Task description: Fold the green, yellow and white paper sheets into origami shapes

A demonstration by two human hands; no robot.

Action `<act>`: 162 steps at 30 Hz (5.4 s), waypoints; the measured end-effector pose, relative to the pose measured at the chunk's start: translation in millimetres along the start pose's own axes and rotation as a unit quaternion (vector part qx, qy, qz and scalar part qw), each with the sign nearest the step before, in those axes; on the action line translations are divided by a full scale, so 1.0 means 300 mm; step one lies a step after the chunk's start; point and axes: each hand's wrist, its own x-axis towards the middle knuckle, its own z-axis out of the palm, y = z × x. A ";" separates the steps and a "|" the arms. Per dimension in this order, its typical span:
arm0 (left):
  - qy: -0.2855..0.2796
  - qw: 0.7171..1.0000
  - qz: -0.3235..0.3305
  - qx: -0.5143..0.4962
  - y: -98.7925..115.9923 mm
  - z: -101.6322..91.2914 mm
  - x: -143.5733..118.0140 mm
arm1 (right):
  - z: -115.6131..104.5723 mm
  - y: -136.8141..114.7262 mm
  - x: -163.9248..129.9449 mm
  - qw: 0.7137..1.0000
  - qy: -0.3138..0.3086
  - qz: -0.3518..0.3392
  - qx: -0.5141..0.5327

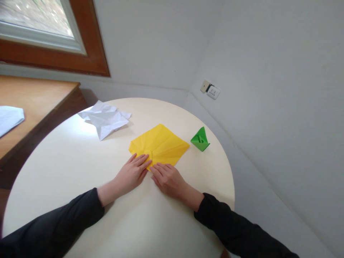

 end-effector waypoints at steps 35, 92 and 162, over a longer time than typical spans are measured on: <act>-0.003 0.991 -0.092 0.095 -0.056 0.005 -0.003 | 0.035 0.022 0.012 0.993 -0.099 0.028 0.052; -0.032 0.998 0.031 -0.036 -0.079 -0.040 -0.057 | 0.008 0.206 0.243 0.910 -0.246 0.271 0.197; -0.029 0.999 0.020 0.006 -0.066 -0.008 -0.004 | -0.019 0.234 0.171 0.869 -0.179 0.259 0.381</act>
